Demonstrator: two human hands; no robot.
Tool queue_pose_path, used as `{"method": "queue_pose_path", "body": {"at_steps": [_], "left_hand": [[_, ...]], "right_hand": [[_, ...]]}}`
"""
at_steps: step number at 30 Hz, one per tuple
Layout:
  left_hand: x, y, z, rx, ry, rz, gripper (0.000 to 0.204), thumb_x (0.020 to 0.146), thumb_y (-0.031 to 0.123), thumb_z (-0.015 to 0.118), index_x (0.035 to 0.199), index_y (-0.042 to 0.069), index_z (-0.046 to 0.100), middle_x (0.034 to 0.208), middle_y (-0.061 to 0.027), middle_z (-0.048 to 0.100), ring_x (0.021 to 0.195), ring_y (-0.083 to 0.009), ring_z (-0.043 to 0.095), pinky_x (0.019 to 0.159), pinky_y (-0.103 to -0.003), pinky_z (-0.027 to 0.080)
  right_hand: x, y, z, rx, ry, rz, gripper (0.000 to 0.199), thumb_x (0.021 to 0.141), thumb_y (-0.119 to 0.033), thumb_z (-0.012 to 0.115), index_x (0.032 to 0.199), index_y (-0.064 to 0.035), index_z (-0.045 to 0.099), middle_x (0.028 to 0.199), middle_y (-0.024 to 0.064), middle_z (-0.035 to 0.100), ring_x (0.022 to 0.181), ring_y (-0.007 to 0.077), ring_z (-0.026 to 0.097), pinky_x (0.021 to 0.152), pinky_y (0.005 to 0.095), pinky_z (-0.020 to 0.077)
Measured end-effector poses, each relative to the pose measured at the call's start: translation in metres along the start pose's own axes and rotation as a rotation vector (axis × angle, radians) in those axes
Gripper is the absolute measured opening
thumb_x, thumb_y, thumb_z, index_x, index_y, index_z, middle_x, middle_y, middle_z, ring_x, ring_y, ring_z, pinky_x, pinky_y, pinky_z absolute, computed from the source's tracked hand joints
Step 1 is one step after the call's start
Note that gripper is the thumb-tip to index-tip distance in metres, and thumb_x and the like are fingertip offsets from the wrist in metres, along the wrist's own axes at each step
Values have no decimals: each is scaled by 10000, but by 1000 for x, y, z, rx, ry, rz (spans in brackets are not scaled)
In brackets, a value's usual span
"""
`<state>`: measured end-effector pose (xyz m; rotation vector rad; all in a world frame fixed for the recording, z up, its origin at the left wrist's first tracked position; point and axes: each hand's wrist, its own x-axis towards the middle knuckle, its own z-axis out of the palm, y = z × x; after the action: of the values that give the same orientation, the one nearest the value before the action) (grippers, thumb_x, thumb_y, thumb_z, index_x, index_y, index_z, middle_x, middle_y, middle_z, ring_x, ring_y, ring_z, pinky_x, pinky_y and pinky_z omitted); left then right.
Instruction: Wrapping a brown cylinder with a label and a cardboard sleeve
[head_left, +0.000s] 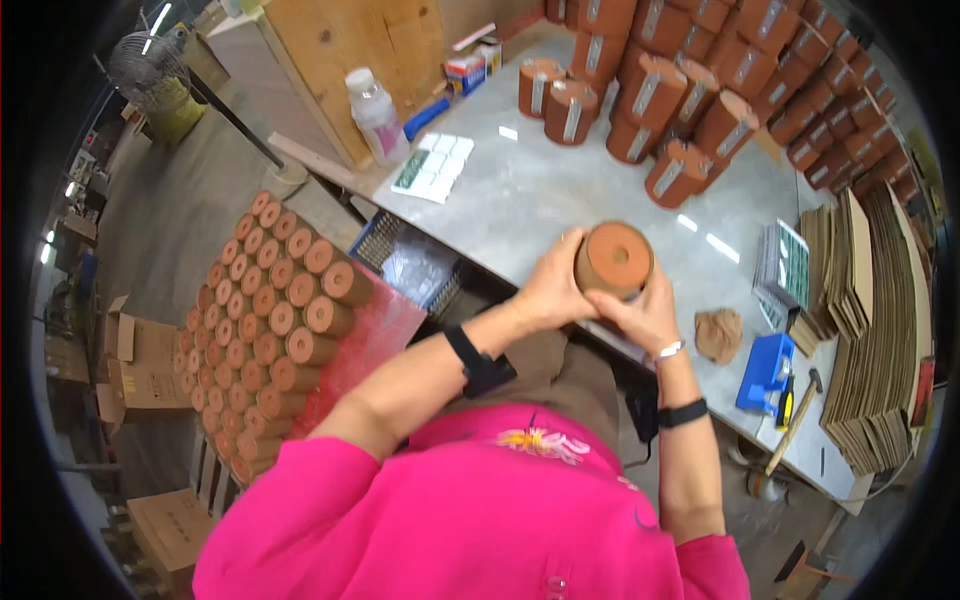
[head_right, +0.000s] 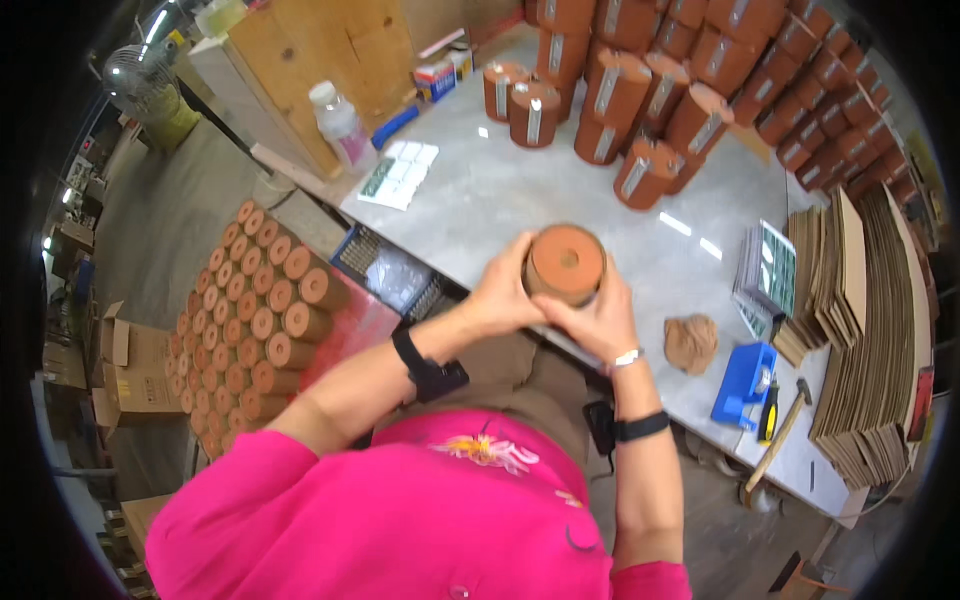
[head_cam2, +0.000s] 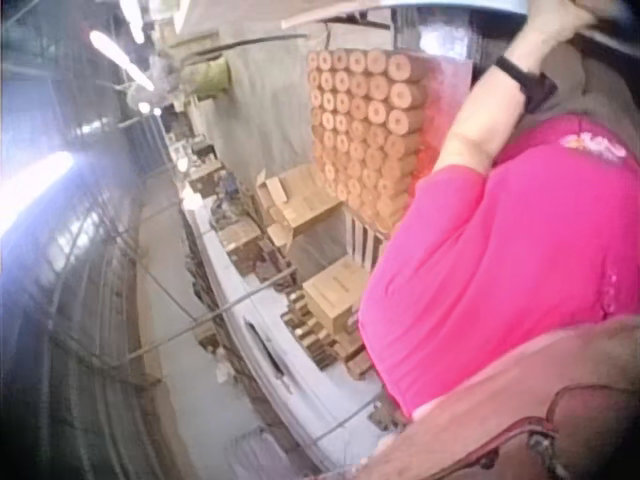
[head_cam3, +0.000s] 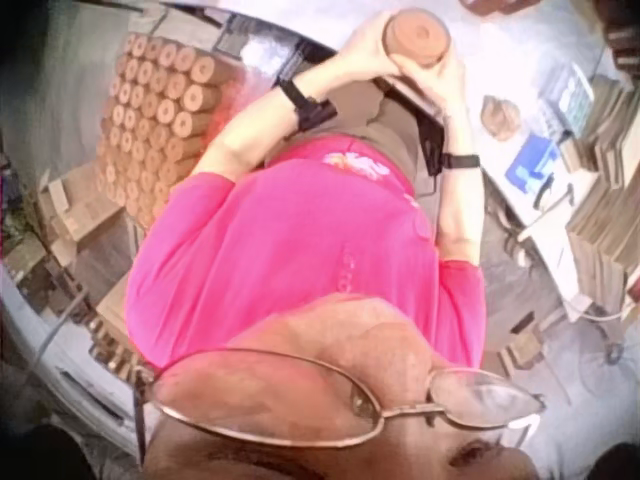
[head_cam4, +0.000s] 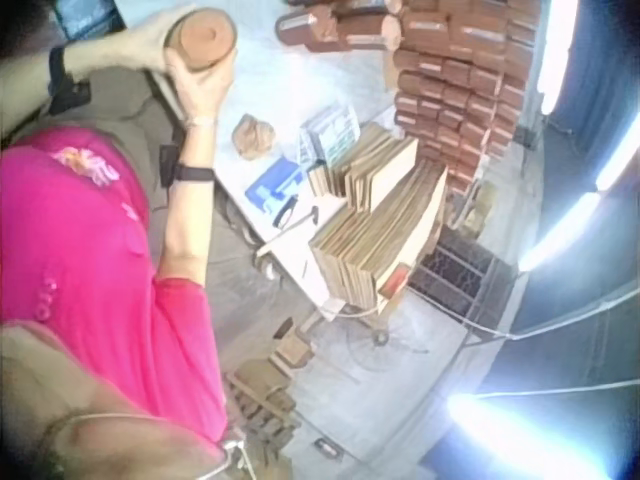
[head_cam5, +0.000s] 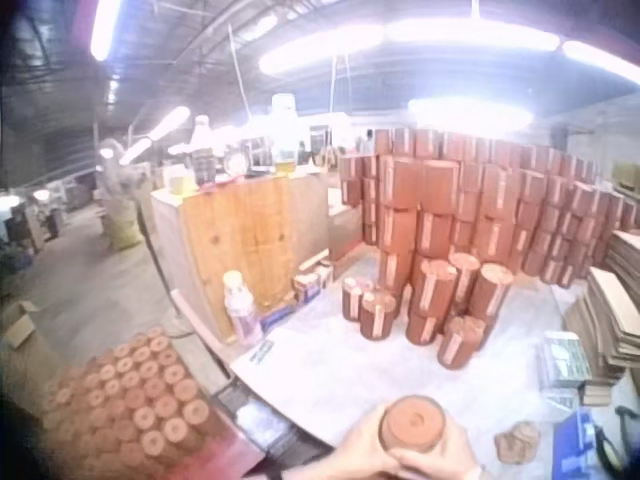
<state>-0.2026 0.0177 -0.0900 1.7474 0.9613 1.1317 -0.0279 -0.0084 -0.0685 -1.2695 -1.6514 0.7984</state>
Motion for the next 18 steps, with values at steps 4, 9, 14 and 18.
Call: {"method": "queue_pose_path", "body": {"at_steps": [4,9,14,18], "left_hand": [[-7,13,-1,-22,100,113,784,564,193,881,1229,28,499,1162,-205,599,1103,-401,593,932,-440,487],[1,3,-2,5,4,-40,776,570,213,886,1218,21,505,1156,-211,619,1092,-385,614,926,-431,497],[2,13,-5,-30,95,134,802,572,229,887,1240,22,495,1127,-215,628,1084,-390,622,909,-428,507],[-5,-2,-3,40,-82,-91,800,591,249,886,1251,34,488,1163,-222,619,1117,-406,603,930,-439,494]], "right_hand": [[-9,-30,-1,-57,54,-96,741,676,-261,882,1278,14,549,1161,160,675,1076,233,657,944,366,511],[-2,-3,1,-52,25,28,755,670,-283,880,1279,18,550,1153,167,681,1066,273,678,917,376,526],[-2,-36,-2,-55,94,-128,709,670,-280,876,1245,7,578,1145,172,688,1051,270,685,900,380,533],[-13,-3,4,-35,12,95,742,686,-269,873,1295,5,550,1164,169,685,1071,254,679,916,370,532]]}}
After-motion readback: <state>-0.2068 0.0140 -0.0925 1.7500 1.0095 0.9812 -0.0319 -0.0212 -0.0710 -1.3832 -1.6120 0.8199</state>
